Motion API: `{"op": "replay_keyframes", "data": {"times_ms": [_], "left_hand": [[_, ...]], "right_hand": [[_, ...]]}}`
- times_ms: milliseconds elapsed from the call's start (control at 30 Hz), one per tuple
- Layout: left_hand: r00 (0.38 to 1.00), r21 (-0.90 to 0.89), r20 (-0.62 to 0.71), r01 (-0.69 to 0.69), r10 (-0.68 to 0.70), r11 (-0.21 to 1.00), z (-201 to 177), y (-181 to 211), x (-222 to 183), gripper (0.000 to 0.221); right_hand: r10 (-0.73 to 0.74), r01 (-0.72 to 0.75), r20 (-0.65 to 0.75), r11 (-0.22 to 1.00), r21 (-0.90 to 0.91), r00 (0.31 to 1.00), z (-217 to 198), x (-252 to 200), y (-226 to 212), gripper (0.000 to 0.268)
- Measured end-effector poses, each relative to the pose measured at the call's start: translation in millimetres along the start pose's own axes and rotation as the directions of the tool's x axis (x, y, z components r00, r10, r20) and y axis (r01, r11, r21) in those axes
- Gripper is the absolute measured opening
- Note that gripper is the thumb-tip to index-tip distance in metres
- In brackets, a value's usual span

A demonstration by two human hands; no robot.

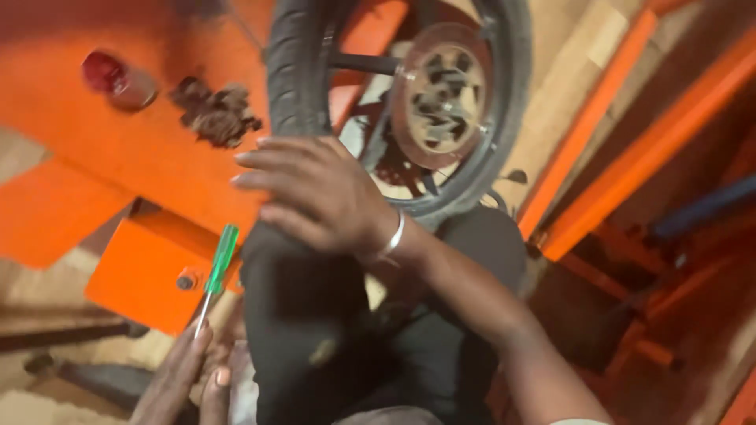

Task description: The person sits on the workshop floor with a motorcycle wheel across their lap and works on the brake disc hub, removing and handling small hub components and a rag. They then take red grease from a cup and apply it by hand into the hub center, working the grease into the hub parts.

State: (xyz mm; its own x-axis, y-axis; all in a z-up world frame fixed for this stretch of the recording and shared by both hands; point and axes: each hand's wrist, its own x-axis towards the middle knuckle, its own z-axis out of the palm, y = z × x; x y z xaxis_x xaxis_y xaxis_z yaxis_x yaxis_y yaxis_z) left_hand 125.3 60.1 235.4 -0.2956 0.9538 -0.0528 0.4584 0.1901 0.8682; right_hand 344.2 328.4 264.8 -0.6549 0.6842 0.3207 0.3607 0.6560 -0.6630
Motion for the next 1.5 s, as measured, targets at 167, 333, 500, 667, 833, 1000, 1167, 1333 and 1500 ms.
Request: {"op": "replay_keyframes", "data": {"times_ms": [167, 333, 500, 667, 833, 1000, 1167, 1333, 1500], "left_hand": [[0.932, 0.031, 0.204, -0.312, 0.3, 0.949, 48.4, 163.2, 106.5, 0.037], [0.816, -0.142, 0.434, -0.356, 0.381, 0.924, 153.8, 156.0, 203.9, 0.056], [0.835, 0.081, 0.401, -0.443, 0.378, 0.893, 253.4, 126.2, 272.9, 0.06], [0.753, 0.321, 0.375, -0.653, 0.541, 0.686, 328.1, 100.5, 298.6, 0.107], [0.805, 0.499, 0.296, -0.589, 0.514, 0.636, 361.8, 99.4, 306.6, 0.123], [0.865, 0.702, 0.269, -0.478, 0.425, 0.528, 377.7, 105.6, 306.9, 0.127], [0.858, 0.708, 0.267, -0.483, 0.438, 0.515, 382.2, 101.3, 310.9, 0.132], [0.842, 0.633, 0.294, -0.526, 0.452, 0.568, 379.0, 92.4, 311.6, 0.113], [0.832, 0.598, 0.249, -0.534, 0.495, 0.598, 382.8, 88.6, 314.2, 0.095]], "right_hand": [[0.026, 0.017, 0.089, 0.894, -0.447, 0.996, -68.1, -54.6, -12.6, 0.05], [0.388, -0.411, -0.135, 0.863, -0.296, 0.912, -83.7, -154.4, 96.9, 0.042], [0.627, -0.626, -0.342, 0.769, 0.131, 0.7, -82.8, -168.4, 184.5, 0.037], [0.733, -0.699, -0.247, 0.68, 0.223, 0.634, -89.7, -161.1, 224.0, 0.03], [0.669, -0.617, -0.222, 0.742, 0.262, 0.71, -98.6, -166.6, 241.9, 0.03], [0.599, -0.589, -0.193, 0.8, 0.114, 0.777, -114.3, -165.9, 249.1, 0.033], [0.665, -0.662, 0.046, 0.747, -0.061, 0.746, -133.0, -166.1, 284.6, 0.035], [0.598, -0.594, 0.082, 0.802, -0.069, 0.798, -152.3, -133.9, 301.8, 0.024], [0.577, -0.675, -0.386, 0.712, -0.192, 0.719, -81.3, -141.6, 226.2, 0.019]]}}
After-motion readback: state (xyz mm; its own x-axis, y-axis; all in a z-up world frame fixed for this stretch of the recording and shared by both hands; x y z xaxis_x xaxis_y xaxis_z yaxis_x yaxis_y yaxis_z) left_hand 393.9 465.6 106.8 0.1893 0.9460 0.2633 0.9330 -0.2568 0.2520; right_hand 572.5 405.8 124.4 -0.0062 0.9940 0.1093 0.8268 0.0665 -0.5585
